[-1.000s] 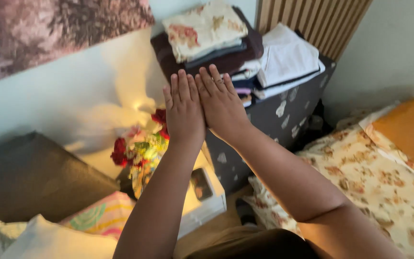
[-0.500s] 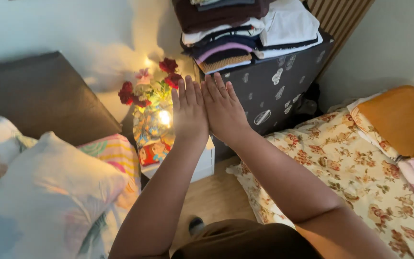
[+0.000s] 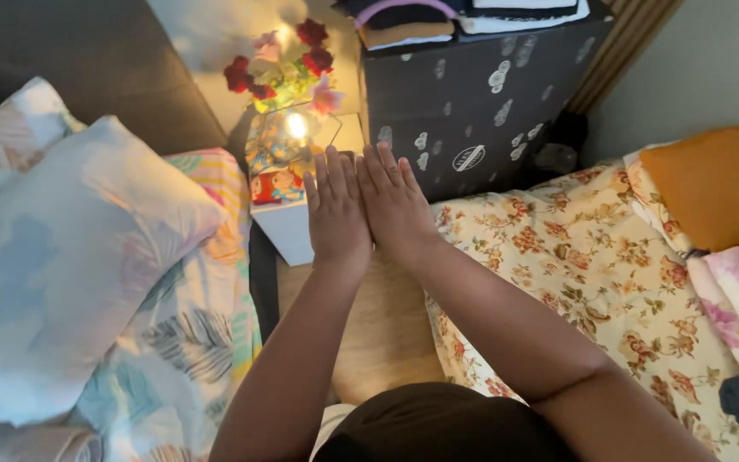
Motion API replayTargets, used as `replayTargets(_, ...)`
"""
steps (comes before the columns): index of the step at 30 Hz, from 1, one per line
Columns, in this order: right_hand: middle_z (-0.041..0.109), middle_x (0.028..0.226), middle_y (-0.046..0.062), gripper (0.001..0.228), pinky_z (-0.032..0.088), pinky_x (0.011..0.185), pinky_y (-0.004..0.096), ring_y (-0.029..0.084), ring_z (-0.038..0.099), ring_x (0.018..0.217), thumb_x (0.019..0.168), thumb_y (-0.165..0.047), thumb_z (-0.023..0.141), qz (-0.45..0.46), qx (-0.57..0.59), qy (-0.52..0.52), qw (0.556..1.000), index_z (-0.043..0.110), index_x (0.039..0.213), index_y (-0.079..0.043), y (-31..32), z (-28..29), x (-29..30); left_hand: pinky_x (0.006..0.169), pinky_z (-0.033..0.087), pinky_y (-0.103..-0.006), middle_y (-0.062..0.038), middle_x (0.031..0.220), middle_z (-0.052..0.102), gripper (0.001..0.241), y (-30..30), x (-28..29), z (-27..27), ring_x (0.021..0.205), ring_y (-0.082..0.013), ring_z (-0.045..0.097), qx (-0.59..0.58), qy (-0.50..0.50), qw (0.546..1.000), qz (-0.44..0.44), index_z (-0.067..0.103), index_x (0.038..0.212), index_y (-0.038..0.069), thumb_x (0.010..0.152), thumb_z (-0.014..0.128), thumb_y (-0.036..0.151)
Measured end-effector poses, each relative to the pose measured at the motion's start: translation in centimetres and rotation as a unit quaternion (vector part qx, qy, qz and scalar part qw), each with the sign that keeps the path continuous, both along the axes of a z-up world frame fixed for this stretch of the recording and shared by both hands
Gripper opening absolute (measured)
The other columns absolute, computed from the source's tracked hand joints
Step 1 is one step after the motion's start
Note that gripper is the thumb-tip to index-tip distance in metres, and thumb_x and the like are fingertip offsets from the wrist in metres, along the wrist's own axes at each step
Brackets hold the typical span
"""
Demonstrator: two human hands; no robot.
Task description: The person folds various clothing items on a bed, including a floral cloth, a maroon and white t-shirt, a yellow patterned top, a black and white checkered shirt, and a grey t-shirt. Each item is smoothed and folded by hand before being placed into a black suitcase.
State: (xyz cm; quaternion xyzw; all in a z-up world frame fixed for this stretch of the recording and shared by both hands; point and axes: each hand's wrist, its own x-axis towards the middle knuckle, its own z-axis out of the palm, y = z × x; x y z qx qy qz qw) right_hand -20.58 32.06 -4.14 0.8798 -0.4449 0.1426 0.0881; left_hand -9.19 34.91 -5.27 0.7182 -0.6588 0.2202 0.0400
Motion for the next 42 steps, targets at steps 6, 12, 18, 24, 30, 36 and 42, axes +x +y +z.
replayTargets(6, 0.021, 0.167, 0.018, 0.067, 0.013, 0.125, 0.048, 0.034, 0.011, 0.157, 0.097, -0.019, 0.046, 0.050, 0.003, 0.035, 0.998, 0.027, 0.158, 0.000, 6.4, 2.4, 3.9, 0.126, -0.002, -0.0521, -0.023, 0.170, 0.012, 0.068, 6.7, 3.9, 0.5, 0.158, -0.0374, 0.005, -0.022, 0.044, 0.998, 0.024, 0.022, 0.161, -0.004, 0.102, 0.042, 0.023)
replayTargets(12, 0.022, 0.166, 0.019, 0.068, 0.014, 0.122, 0.050, 0.036, 0.013, 0.155, 0.094, -0.020, 0.051, 0.134, -0.009, 0.047, 0.990, 0.030, 0.156, 0.000, 14.5, 3.7, 12.7, 0.124, 0.001, -0.0555, -0.026, 0.169, 0.014, 0.070, 16.8, 12.0, 1.6, 0.157, -0.0405, 0.007, 0.003, 0.036, 0.994, 0.106, 0.024, 0.161, -0.005, 0.100, 0.046, 0.024)
replayTargets(18, 0.029, 0.164, 0.020, 0.068, 0.016, 0.124, 0.051, 0.036, 0.017, 0.155, 0.093, -0.019, 0.054, 0.263, -0.006, 0.008, 0.965, 0.034, 0.155, 0.002, 26.5, 3.1, 25.1, 0.124, 0.002, -0.0553, -0.022, 0.169, 0.015, 0.071, 30.3, 23.4, 1.8, 0.157, -0.0384, 0.009, 0.032, 0.016, 0.970, 0.242, 0.026, 0.160, 0.000, 0.098, 0.048, 0.025)
replayTargets(24, 0.032, 0.164, 0.019, 0.067, 0.017, 0.124, 0.050, 0.036, 0.019, 0.155, 0.092, -0.015, 0.054, 0.388, 0.014, -0.051, 0.920, 0.037, 0.156, 0.001, 38.7, 3.1, 35.7, 0.122, 0.003, -0.0613, -0.023, 0.169, 0.016, 0.073, 45.2, 31.3, 2.9, 0.156, -0.0407, 0.009, 0.034, 0.015, 0.934, 0.354, 0.026, 0.161, 0.000, 0.098, 0.050, 0.028)
replayTargets(30, 0.033, 0.163, 0.021, 0.065, 0.017, 0.125, 0.051, 0.037, 0.020, 0.156, 0.093, -0.016, 0.052, 0.488, 0.045, -0.063, 0.869, 0.038, 0.154, 0.001, 49.8, 0.7, 42.7, 0.117, 0.003, -0.0710, -0.019, 0.170, 0.016, 0.071, 57.7, 36.8, 0.0, 0.155, -0.0432, 0.012, 0.028, 0.019, 0.890, 0.455, 0.028, 0.160, 0.004, 0.097, 0.051, 0.029)
replayTargets(36, 0.028, 0.166, 0.020, 0.066, 0.017, 0.124, 0.053, 0.037, 0.018, 0.157, 0.097, -0.019, 0.050, 0.549, 0.068, -0.019, 0.833, 0.033, 0.157, 0.001, 57.0, -3.5, 48.9, 0.118, 0.003, -0.0691, -0.018, 0.169, 0.017, 0.072, 65.5, 41.6, -4.3, 0.155, -0.0420, 0.013, 0.053, 0.046, 0.851, 0.521, 0.026, 0.161, 0.006, 0.096, 0.049, 0.029)
replayTargets(42, 0.019, 0.168, 0.018, 0.068, 0.016, 0.120, 0.058, 0.044, 0.013, 0.154, 0.098, -0.023, 0.049, 0.558, 0.100, 0.004, 0.824, 0.026, 0.158, -0.002, 62.2, -7.7, 55.6, 0.122, 0.003, -0.0599, -0.022, 0.169, 0.017, 0.072, 71.2, 47.1, -8.3, 0.155, -0.0437, 0.012, 0.094, 0.016, 0.832, 0.546, 0.023, 0.162, 0.002, 0.099, 0.045, 0.029)
